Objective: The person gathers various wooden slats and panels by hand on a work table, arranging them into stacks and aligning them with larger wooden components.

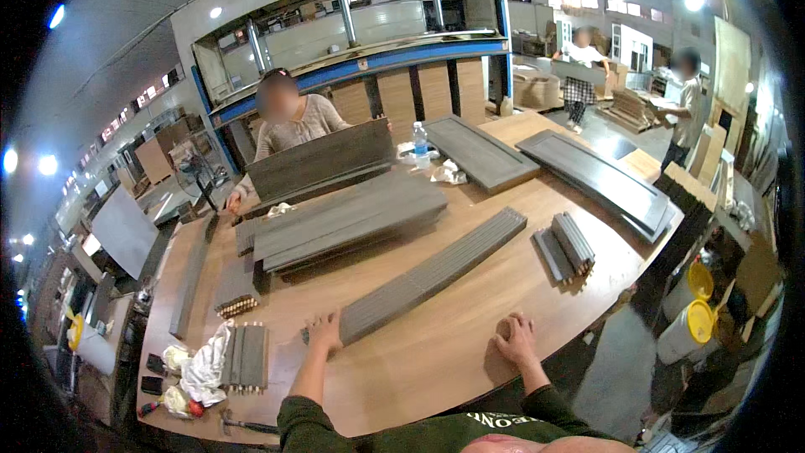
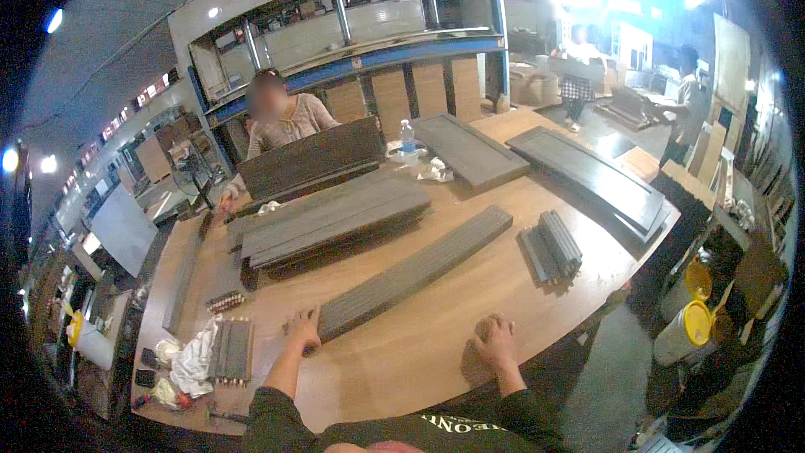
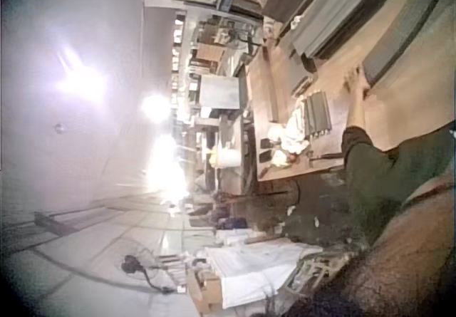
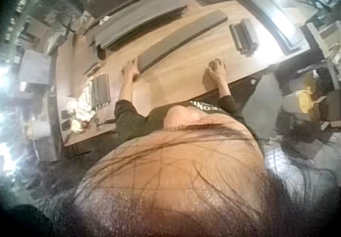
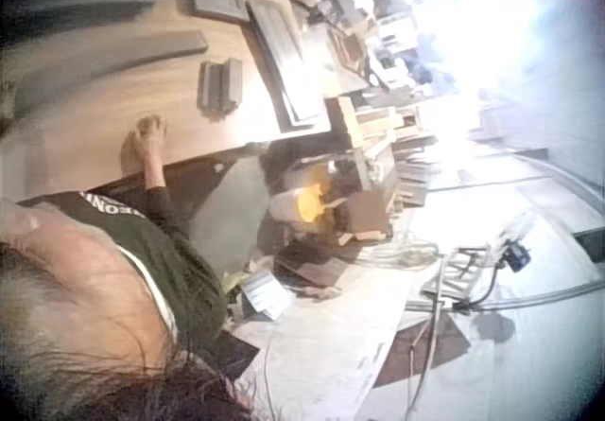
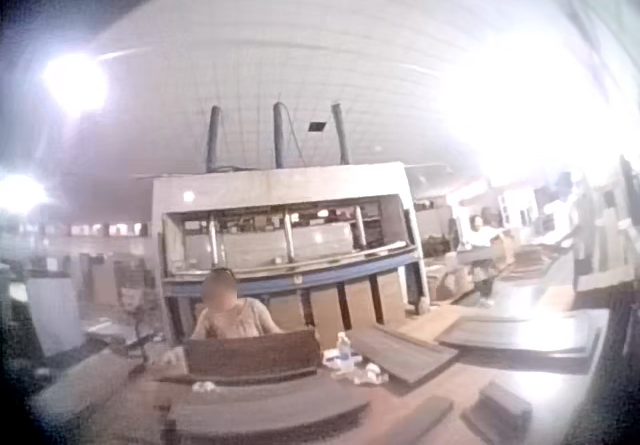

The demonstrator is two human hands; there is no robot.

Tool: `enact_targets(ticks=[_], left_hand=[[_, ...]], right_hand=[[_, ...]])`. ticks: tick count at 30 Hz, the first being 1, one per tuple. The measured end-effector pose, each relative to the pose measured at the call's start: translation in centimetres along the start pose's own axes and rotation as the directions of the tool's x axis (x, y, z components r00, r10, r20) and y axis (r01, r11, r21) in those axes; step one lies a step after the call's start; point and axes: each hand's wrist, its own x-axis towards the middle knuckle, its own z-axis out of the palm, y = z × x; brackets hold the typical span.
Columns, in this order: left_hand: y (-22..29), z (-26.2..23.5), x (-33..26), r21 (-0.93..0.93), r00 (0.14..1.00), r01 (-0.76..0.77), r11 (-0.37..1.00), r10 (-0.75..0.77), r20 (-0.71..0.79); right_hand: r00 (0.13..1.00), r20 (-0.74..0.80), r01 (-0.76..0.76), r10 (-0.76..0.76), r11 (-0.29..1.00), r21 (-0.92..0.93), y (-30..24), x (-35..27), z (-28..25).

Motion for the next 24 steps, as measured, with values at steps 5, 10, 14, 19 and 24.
enact_targets(ticks=[5,10,14,19,24], left_hand=[[8.7,-2.4,9.1,-0.16,0.954,-0.133,0.978,0.082,-0.289],[11.0,-2.9,12.8,-0.271,0.922,-0.194,0.943,0.08,-0.38],[8.2,-2.8,15.8,-0.309,0.891,-0.28,0.909,0.126,-0.437],[6.5,-3.6,14.0,-0.255,0.883,-0.328,0.91,0.199,-0.425],[1.1,-2.3,13.0,-0.284,0.907,-0.399,0.872,0.328,-0.265]], right_hand=[[0.997,-0.021,-0.078,0.076,0.989,-0.125,-0.9,3.1,-0.6],[0.992,0.043,-0.114,0.12,0.987,-0.11,-2.6,3.8,0.4],[0.985,-0.087,-0.155,0.149,0.986,-0.065,-0.1,5.7,1.9],[0.869,-0.475,-0.207,0.143,0.975,-0.084,0.3,8.9,-1.3],[0.843,-0.459,-0.349,0.282,0.935,-0.066,7.4,12.2,-2.1]])
